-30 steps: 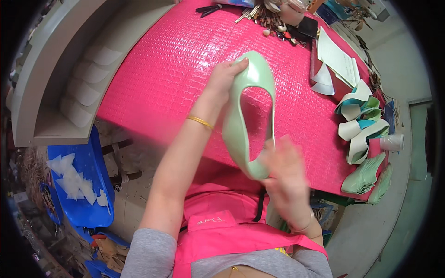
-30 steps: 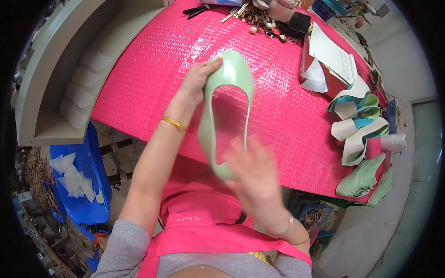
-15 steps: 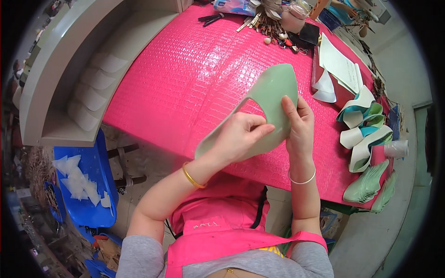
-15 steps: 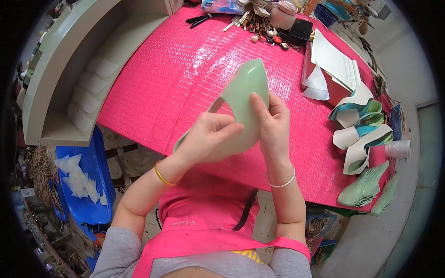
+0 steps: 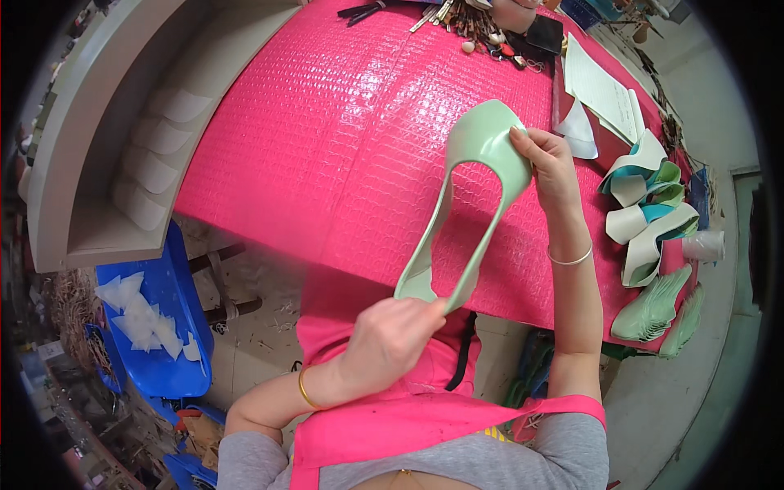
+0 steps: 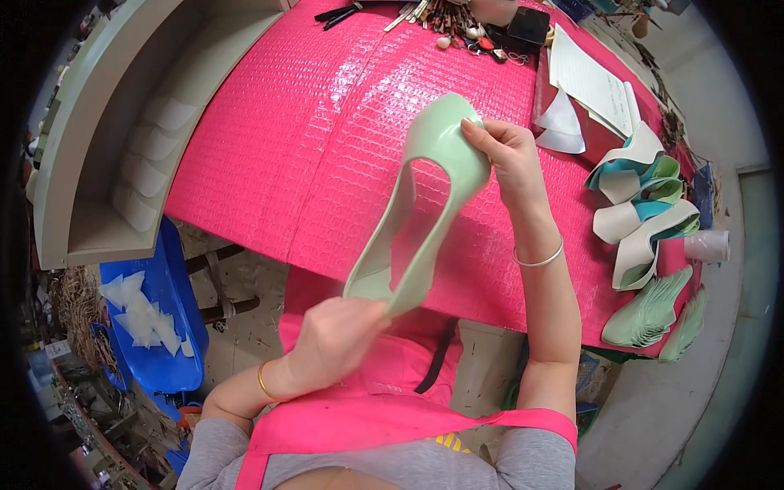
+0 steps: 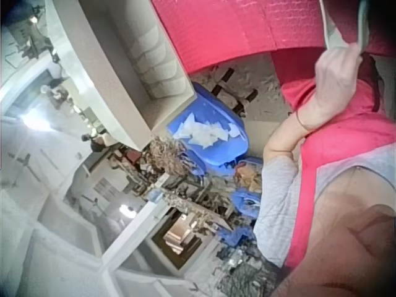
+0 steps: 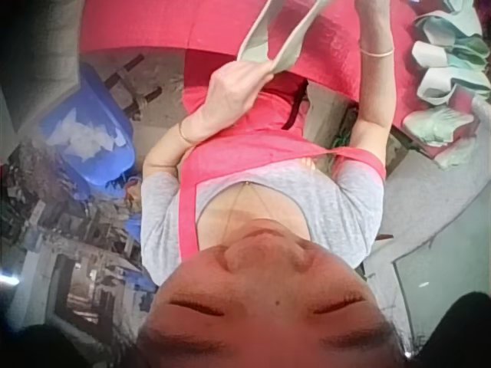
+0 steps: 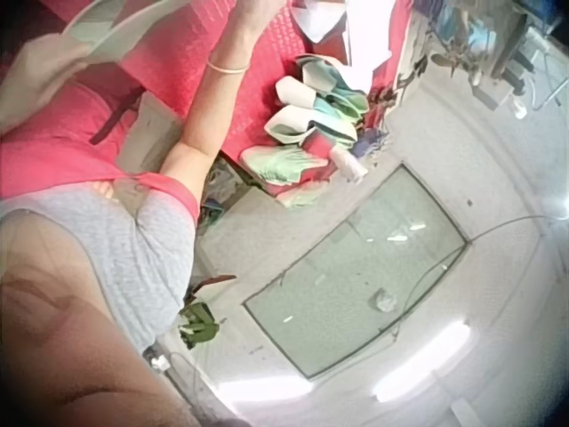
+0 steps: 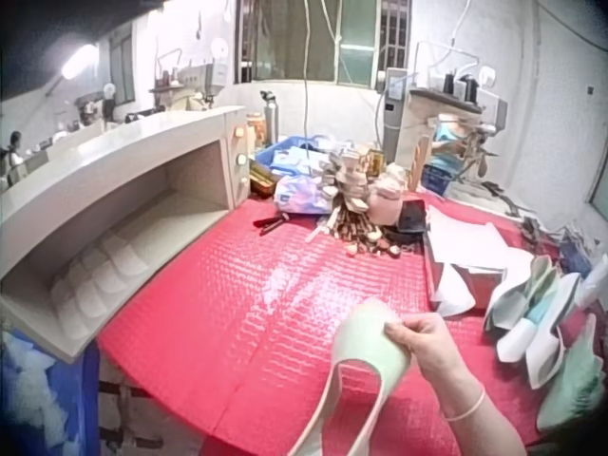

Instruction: Assembling shoe upper components by applying adhesive surfaces and fitting pieces together.

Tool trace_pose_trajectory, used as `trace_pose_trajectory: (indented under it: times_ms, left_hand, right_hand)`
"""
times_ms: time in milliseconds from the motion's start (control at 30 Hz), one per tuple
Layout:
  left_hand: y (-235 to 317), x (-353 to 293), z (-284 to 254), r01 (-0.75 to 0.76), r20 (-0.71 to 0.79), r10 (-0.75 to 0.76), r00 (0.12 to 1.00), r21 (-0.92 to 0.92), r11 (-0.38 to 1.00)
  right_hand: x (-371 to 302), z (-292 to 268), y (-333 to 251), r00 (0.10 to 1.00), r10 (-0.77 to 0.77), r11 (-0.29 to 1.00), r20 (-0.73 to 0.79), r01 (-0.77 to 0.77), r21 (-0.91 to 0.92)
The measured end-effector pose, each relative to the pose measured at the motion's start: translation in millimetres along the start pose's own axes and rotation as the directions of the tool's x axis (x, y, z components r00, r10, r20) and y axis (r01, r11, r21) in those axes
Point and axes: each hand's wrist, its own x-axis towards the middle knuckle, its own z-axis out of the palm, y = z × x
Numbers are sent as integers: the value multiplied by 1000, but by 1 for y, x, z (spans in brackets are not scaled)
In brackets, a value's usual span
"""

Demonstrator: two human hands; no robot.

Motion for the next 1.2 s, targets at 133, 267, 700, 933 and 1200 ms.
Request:
trace_pose_trajectory:
  times_ms: [133,267,700,933,1200]
  left_hand:
    - [-1,12,-18,-309,-97,299,949,-107,945]
    - [-35,77,-40,-75,-160,18,987,-360,930]
    - [-61,97,6,89,-39,-557,829,-976,199]
    - [-83,103,-32,30,-307,-530,790,-844,535]
    - [-18,140,-114,-355,-398,447,801,285,890]
  right_hand:
    - [-5,-6,4,997,28,983,78,-42,177]
    - [-15,-3,-35,925,3,970,379,-94,222]
    - [-45,74,-23,984,124,695,128,7,-719]
    - [-94,97,-3,990,-21,703,138,113,-702]
    - [-111,88,-9,902,-423,682,82,377,-627]
